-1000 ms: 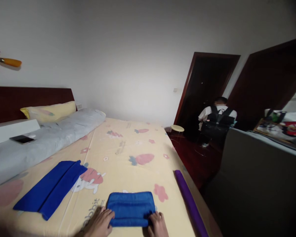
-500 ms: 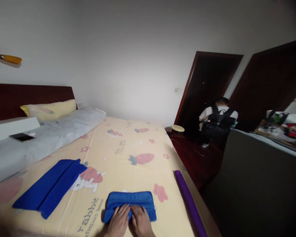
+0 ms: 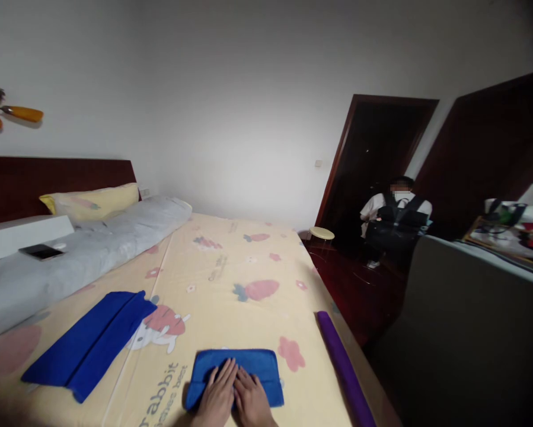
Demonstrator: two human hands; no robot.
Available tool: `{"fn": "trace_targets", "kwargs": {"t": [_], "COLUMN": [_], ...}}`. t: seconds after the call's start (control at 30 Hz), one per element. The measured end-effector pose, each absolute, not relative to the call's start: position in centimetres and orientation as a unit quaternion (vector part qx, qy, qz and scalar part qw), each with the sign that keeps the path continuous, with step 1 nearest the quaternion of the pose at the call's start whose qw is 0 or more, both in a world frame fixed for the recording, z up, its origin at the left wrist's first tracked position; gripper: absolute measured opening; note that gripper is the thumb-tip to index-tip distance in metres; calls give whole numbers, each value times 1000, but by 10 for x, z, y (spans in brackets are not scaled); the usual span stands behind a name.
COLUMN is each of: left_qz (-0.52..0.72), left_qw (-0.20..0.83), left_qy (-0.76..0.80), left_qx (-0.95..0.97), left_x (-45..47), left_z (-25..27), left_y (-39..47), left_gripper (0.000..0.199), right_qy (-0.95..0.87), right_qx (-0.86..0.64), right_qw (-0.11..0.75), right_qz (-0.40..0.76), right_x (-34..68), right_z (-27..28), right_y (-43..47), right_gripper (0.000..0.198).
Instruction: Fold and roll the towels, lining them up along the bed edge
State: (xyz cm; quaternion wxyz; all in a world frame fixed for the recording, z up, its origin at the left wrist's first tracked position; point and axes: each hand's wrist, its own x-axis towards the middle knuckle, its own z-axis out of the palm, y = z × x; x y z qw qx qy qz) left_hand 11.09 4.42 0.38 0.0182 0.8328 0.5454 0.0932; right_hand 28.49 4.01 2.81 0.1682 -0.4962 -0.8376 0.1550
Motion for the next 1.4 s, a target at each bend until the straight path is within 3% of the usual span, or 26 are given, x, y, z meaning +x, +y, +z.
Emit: {"fn": "trace_targets", "kwargs": {"t": [0.13, 0.3, 0.5, 0.6, 0.7, 0.8, 0.93, 1.1, 1.27, 1.4], "left_qz": [48, 34, 36, 101, 152, 160, 154, 149, 131, 68], "left_qw": [62, 23, -4, -37, -39, -42, -36, -19, 35, 30], "left_qy": [621, 715, 719, 676, 520, 419, 478, 544, 592, 670], "left_qx": [780, 698, 694, 729, 840, 893, 864, 825, 795, 739], "left_x": [109, 90, 92, 91, 82, 66, 35, 6, 16, 38], "left_z": [17, 28, 36, 33, 15, -5, -14, 0, 34, 53], "left_y": [58, 62, 59, 53, 41, 25, 6, 5, 20, 40], "left_gripper": [53, 59, 56, 51, 52, 62, 67, 61, 45, 39], "right_qy": [-790, -706, -702, -717, -799, -848, -814, -822, -796, -775], "right_qx": [-572, -679, -685, -664, -529, -427, -511, -518, -561, -598], "right_qw": [162, 170, 174, 212, 279, 298, 264, 235, 222, 200], "right_qz": [151, 111, 83, 18, -62, -98, -80, -33, 48, 40], "right_x": [291, 336, 347, 340, 336, 343, 368, 383, 364, 351], "right_z": [28, 6, 3, 1, -21, -50, -64, -28, 31, 50], "right_y": [54, 73, 76, 67, 50, 32, 18, 18, 29, 50], "right_gripper": [50, 57, 62, 56, 46, 49, 55, 54, 36, 36]}}
